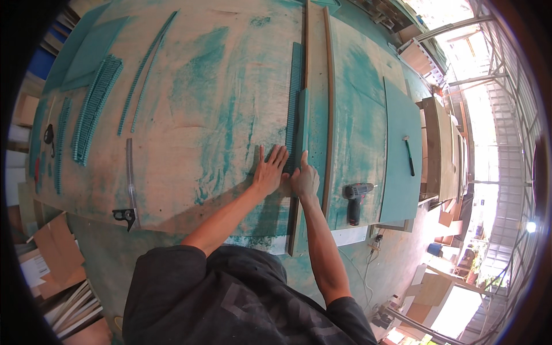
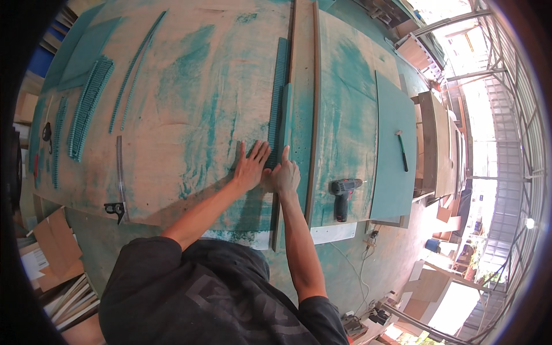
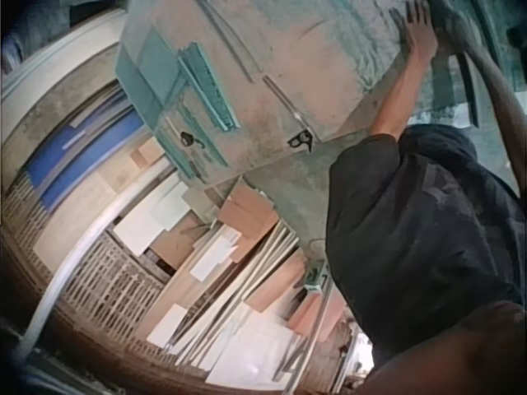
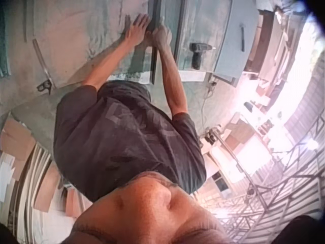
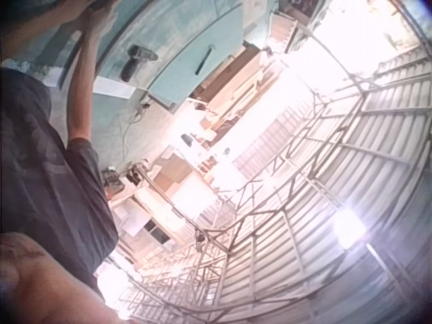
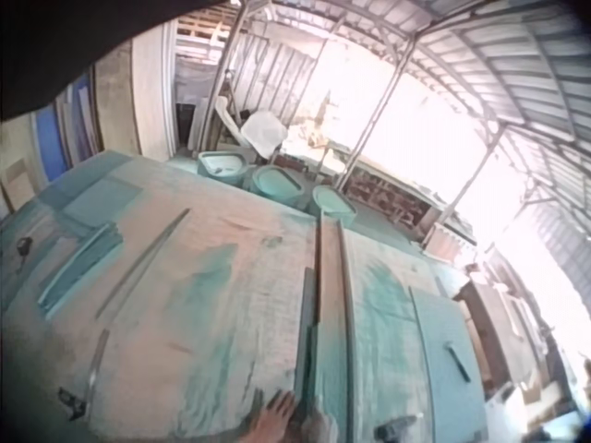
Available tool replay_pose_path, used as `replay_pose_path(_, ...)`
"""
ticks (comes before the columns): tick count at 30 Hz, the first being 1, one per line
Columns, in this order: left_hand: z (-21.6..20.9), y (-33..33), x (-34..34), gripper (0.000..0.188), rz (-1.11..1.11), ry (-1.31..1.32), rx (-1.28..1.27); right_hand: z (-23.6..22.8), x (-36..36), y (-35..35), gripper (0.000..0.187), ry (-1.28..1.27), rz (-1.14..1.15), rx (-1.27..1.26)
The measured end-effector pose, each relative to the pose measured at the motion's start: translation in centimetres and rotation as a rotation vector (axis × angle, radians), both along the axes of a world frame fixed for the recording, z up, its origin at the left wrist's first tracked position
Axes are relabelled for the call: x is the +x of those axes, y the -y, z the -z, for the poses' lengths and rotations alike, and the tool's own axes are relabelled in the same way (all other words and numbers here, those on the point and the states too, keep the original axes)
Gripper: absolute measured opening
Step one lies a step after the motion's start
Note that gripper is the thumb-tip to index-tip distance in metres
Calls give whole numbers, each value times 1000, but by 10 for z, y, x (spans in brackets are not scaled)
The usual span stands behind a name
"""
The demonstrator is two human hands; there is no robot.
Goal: The person places a ridged green slat against a wooden guide on a workbench and uses a metallic ruler to measure and align it.
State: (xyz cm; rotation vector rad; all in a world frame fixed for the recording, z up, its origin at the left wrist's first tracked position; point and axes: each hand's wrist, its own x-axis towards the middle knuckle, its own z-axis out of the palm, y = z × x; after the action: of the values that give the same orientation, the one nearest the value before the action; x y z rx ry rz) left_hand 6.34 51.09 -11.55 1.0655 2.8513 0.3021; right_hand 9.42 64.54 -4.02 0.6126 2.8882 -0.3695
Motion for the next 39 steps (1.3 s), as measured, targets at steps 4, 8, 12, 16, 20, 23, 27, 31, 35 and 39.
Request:
replay_pose_path(4, 2, -3, -12, 76, 3, -5, -20, 1, -11, -3, 76, 6, -12, 10)
replay_pose_path(8, 1, -5, -20, 75, 1, -33, -51, 3, -20, -6, 77, 12, -18, 8)
replay_pose_path(12, 2, -7, -28, 75, -10, -38, -61, 2, -29, -6, 77, 1, -24, -1)
replay_pose_path(16, -3, -9, -37, 75, -9, -43, -92, -7, -40, -4, 77, 28, -14, -5)
replay_pose_path(20, -2, -11, -40, 76, -12, -37, -75, 1, -36, -9, 79, -28, -21, -12)
replay_pose_path(23, 2, -11, -41, 76, -22, -48, -71, -2, -27, -4, 78, 2, -2, -4)
replay_pose_path(27, 5, -12, -42, 77, -27, -22, -48, 0, -18, -3, 76, -8, -18, 33)
replay_pose_path(31, 4, -12, -46, 76, -30, -24, -1, 6, -23, -9, 76, -42, -47, 21)
replay_pose_path(35, 2, -13, -55, 76, -47, -31, -31, 7, -33, -9, 75, -29, -41, 14)
replay_pose_path(39, -2, -15, -65, 76, -46, -26, -67, 8, -42, -11, 76, -22, -33, -4)
